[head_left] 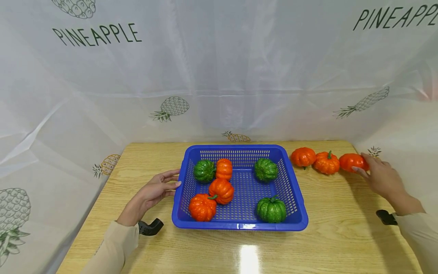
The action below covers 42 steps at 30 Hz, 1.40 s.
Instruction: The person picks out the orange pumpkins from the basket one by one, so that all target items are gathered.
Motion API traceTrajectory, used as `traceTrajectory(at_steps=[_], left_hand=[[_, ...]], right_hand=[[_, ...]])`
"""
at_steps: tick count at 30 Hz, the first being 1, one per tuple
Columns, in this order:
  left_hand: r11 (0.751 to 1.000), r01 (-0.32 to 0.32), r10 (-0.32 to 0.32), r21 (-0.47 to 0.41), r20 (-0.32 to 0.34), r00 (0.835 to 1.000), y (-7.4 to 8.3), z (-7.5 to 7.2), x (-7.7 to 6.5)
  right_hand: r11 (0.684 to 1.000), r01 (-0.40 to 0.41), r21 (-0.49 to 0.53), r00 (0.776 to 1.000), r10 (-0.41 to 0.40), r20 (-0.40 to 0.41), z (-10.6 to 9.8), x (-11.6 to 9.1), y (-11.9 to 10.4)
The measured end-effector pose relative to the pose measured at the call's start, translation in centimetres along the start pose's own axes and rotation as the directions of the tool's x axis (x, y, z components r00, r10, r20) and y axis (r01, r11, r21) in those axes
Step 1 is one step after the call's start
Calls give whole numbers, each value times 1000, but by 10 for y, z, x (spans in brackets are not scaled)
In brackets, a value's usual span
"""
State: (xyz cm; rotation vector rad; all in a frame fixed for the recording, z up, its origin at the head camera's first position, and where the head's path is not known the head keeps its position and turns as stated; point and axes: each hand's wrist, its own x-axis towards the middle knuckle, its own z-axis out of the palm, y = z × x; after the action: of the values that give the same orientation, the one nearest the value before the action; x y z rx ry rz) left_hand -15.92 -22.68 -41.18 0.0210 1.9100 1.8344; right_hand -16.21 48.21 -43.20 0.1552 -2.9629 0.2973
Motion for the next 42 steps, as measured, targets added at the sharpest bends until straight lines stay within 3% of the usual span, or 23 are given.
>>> traceTrajectory(at_steps=[8,17,27,36,42], left_hand=[[1000,0,0,-2,0,1000,0,0,0],[1000,7,-7,-2,-5,1000,2,1,0],[1000,5,-5,-1,-10,1000,3,2,0],[1000,3,-3,6,-7,1000,1,1,1],[1000,6,-6,-2,-2,1000,0,1,0]], right_hand=[[1000,-7,4,1000,7,-2,5,2,4],[997,40,67,999,-38,-29,16,5,6],[997,-12,77,1000,13,-12,15,5,8],[997,-12,77,1000,11,16,14,3,9],[999,12,52,1000,-11,-16,6,2,-1]])
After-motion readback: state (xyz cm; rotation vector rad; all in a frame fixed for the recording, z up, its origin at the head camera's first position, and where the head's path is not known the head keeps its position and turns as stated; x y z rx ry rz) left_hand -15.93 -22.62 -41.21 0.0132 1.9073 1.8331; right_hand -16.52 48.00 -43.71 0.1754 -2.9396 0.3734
